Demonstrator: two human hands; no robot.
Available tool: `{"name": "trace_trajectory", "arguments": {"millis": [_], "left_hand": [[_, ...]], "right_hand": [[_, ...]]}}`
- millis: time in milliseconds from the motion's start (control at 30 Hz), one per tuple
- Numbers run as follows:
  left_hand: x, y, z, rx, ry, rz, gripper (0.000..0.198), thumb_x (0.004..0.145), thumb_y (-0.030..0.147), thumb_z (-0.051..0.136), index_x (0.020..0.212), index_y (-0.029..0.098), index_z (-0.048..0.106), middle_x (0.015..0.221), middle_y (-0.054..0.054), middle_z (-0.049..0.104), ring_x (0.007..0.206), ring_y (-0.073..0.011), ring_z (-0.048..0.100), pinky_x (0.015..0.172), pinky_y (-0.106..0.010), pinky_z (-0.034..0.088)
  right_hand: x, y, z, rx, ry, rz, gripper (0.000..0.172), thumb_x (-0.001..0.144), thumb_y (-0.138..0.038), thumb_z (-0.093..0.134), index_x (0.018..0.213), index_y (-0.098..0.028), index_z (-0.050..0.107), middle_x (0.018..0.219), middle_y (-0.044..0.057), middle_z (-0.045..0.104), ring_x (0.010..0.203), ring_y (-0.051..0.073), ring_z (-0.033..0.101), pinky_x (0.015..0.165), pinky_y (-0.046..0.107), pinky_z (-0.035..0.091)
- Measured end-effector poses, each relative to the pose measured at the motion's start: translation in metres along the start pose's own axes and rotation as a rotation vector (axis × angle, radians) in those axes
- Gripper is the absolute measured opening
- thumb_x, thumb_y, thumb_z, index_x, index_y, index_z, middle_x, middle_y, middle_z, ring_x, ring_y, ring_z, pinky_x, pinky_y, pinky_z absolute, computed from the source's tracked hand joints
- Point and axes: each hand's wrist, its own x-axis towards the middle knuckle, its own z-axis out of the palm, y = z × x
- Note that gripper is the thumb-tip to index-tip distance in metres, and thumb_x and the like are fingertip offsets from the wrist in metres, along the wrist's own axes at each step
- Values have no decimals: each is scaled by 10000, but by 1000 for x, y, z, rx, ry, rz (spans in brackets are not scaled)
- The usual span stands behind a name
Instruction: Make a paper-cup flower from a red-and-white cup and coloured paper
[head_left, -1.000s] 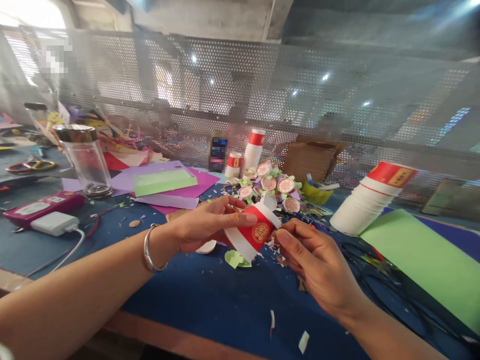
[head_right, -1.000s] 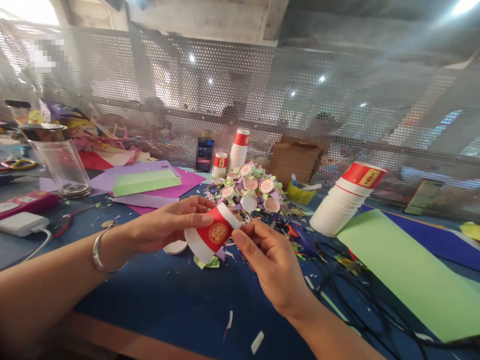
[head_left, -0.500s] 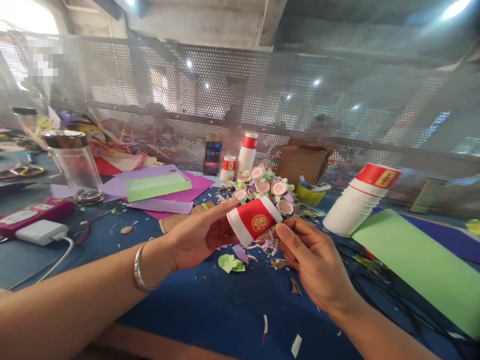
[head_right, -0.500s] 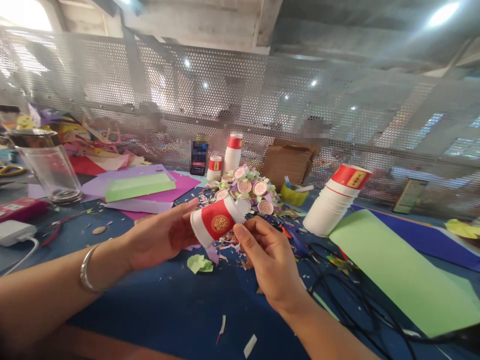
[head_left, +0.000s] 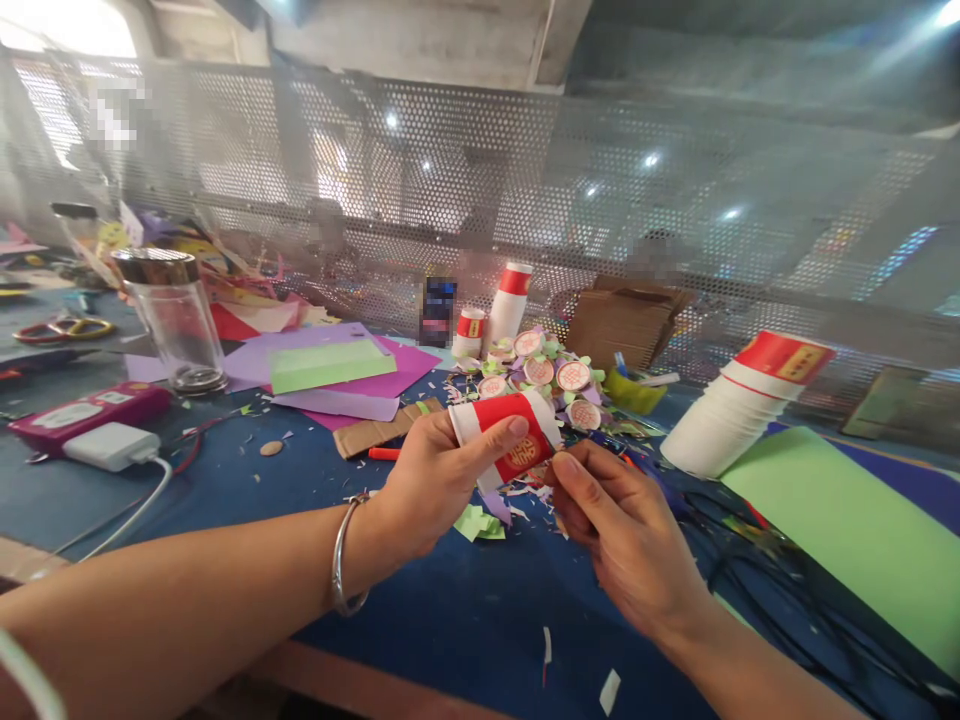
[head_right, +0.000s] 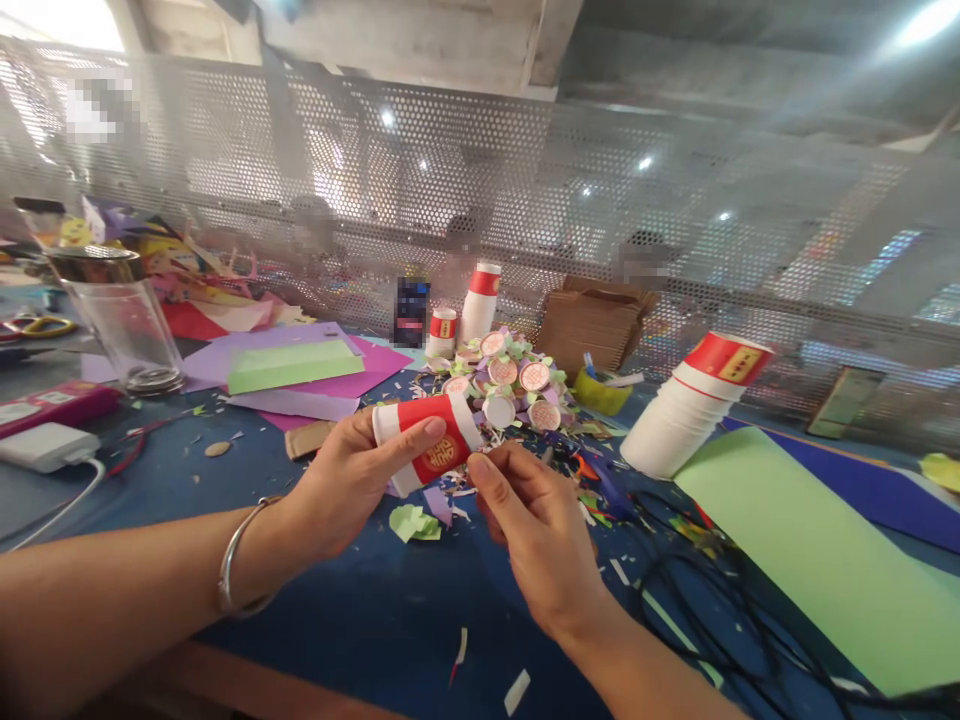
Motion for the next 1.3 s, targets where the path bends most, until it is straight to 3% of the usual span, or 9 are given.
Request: {"name": "trace_trajectory", "arguments": {"millis": [167, 400, 733, 1033, 1100, 1200, 1300], "left_hand": [[-3, -5, 1, 105, 21, 62, 223, 817, 351, 749, 899, 145, 776, 803, -39, 743, 686, -128, 624, 669, -246, 515], [-8, -15, 1, 98, 37, -3, 281, 807, 403, 747, 880, 132, 750, 762, -34, 707, 627, -115, 580, 600, -238, 476], [-14, -17, 8, 121, -4, 49, 289, 799, 395, 759, 949, 148, 746, 892, -58, 750, 860, -198, 687, 849, -326, 556], [-20, -19, 12, 40, 26, 32, 290, 816, 372, 752, 1029, 176, 758, 976, -48, 768, 950, -183, 681, 913, -293, 525], [-19, -19, 13, 15, 45, 27, 264, 811, 375, 756, 976, 169, 767, 935, -41, 762, 889, -161, 669, 870, -270, 520], [-15, -17, 11, -39, 106, -24, 251, 804, 405, 750, 794, 155, 753, 745, -17, 713, 665, -112, 595, 675, -230, 495], [-10, -12, 7, -89, 95, -84, 286, 830, 431, 713, 794, 150, 749, 665, -17, 677, 576, -108, 552, 602, -237, 473]], "right_hand": [[0, 0, 0, 3, -1, 21, 390, 872, -516, 689, 703, -199, 538, 562, -73, 306, 505, 85, 228, 455, 253, 141], [-2, 1, 0, -4, 8, 52, 393, 865, -518, 698, 707, -202, 526, 568, -79, 290, 511, 85, 218, 461, 250, 147], [-3, 0, -1, -54, 5, 4, 382, 885, -512, 678, 707, -206, 535, 562, -71, 331, 508, 91, 252, 460, 264, 173], [-7, -1, -2, -47, -30, -7, 376, 911, -500, 656, 721, -206, 516, 570, -73, 324, 513, 88, 251, 466, 275, 158], [-5, -1, -2, -43, -29, -1, 383, 911, -505, 655, 722, -205, 511, 568, -77, 317, 511, 85, 251, 468, 275, 160], [-3, -1, -3, -45, -18, 8, 391, 907, -507, 663, 719, -205, 499, 561, -82, 312, 504, 80, 248, 471, 274, 162], [-2, -1, -2, -51, -14, 18, 406, 902, -503, 671, 704, -204, 481, 560, -83, 306, 505, 79, 247, 475, 272, 164]]}}
